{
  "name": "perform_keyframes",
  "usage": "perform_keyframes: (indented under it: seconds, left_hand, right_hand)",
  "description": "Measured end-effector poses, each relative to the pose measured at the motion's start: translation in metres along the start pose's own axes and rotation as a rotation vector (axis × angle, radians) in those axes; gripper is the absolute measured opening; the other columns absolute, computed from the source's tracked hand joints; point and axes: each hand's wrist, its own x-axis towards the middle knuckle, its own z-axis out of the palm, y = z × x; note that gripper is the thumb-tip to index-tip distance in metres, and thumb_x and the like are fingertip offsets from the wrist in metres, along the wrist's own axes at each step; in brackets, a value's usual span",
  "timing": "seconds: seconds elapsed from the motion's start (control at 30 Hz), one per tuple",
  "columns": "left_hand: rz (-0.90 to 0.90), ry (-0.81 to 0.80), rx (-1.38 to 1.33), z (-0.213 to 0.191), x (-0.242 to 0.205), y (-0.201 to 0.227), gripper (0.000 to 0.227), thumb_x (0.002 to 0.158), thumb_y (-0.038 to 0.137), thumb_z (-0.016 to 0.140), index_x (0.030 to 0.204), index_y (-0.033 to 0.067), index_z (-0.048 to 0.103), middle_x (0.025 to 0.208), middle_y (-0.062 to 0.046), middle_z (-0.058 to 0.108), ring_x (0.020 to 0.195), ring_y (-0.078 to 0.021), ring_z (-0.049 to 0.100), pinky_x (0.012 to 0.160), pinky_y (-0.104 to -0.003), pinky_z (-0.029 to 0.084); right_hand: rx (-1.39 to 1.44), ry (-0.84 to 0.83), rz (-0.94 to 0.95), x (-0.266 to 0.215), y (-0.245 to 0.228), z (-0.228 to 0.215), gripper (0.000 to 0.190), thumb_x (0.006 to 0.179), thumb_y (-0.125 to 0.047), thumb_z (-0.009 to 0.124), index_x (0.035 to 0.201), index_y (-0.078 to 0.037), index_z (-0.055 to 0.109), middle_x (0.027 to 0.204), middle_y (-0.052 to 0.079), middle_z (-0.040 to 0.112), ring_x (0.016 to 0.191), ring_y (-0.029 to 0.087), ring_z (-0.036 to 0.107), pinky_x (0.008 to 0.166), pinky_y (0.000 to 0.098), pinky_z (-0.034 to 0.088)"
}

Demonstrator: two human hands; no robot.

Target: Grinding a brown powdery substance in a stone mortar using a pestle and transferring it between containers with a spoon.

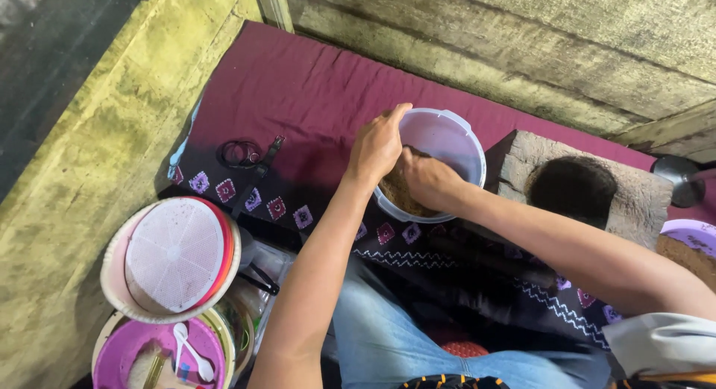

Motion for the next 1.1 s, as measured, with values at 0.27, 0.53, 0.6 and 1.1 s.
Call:
perform_keyframes:
  seconds: [0.27, 0.53, 0.6, 1.1]
  left_hand:
    - [-0.014, 0.038, 0.031, 0.005, 0.002, -0.007, 0.05, 0.098, 0.003, 0.039, 0.142, 0.0206, 0.051, 0.108, -0.022, 0.071, 0.103, -0.042, 0.072, 0.089, -0.056, 0.058]
    - [-0.028, 0.068, 0.026, 0.005, -0.002, 0.0, 0.049, 0.097, 0.0, 0.039, 0.141, 0.0167, 0.052, 0.108, -0.022, 0.072, 0.102, -0.0414, 0.072, 0.088, -0.055, 0.058]
    - [-0.026, 0.062, 0.014, 0.006, -0.002, -0.003, 0.049, 0.097, 0.0, 0.039, 0.141, 0.0163, 0.053, 0.107, -0.022, 0.072, 0.102, -0.0413, 0.072, 0.087, -0.054, 0.058]
    - [-0.018, 0.065, -0.01, -0.001, -0.004, 0.004, 0.048, 0.098, -0.001, 0.04, 0.142, 0.0145, 0.054, 0.108, -0.023, 0.072, 0.102, -0.0403, 0.073, 0.085, -0.053, 0.058]
  right_hand:
    - [0.315, -0.55, -0.134, 0.011, 0.038, -0.051, 0.054, 0.092, -0.003, 0.042, 0.144, 0.009, 0.043, 0.117, 0.024, 0.073, 0.097, 0.038, 0.076, 0.078, 0.0482, 0.062]
    - [0.263, -0.508, -0.138, -0.004, 0.044, -0.082, 0.039, 0.096, -0.013, 0.044, 0.132, -0.004, 0.056, 0.103, 0.013, 0.073, 0.084, 0.034, 0.076, 0.064, 0.0431, 0.063]
    - [0.249, -0.492, -0.03, 0.016, 0.052, -0.075, 0.034, 0.097, -0.015, 0.043, 0.127, -0.008, 0.057, 0.096, 0.011, 0.072, 0.079, 0.034, 0.076, 0.059, 0.045, 0.061]
    - [0.128, -0.589, 0.263, -0.014, 0.043, -0.013, 0.031, 0.093, -0.021, 0.044, 0.112, -0.002, 0.061, 0.081, 0.012, 0.073, 0.072, 0.035, 0.077, 0.054, 0.0455, 0.06]
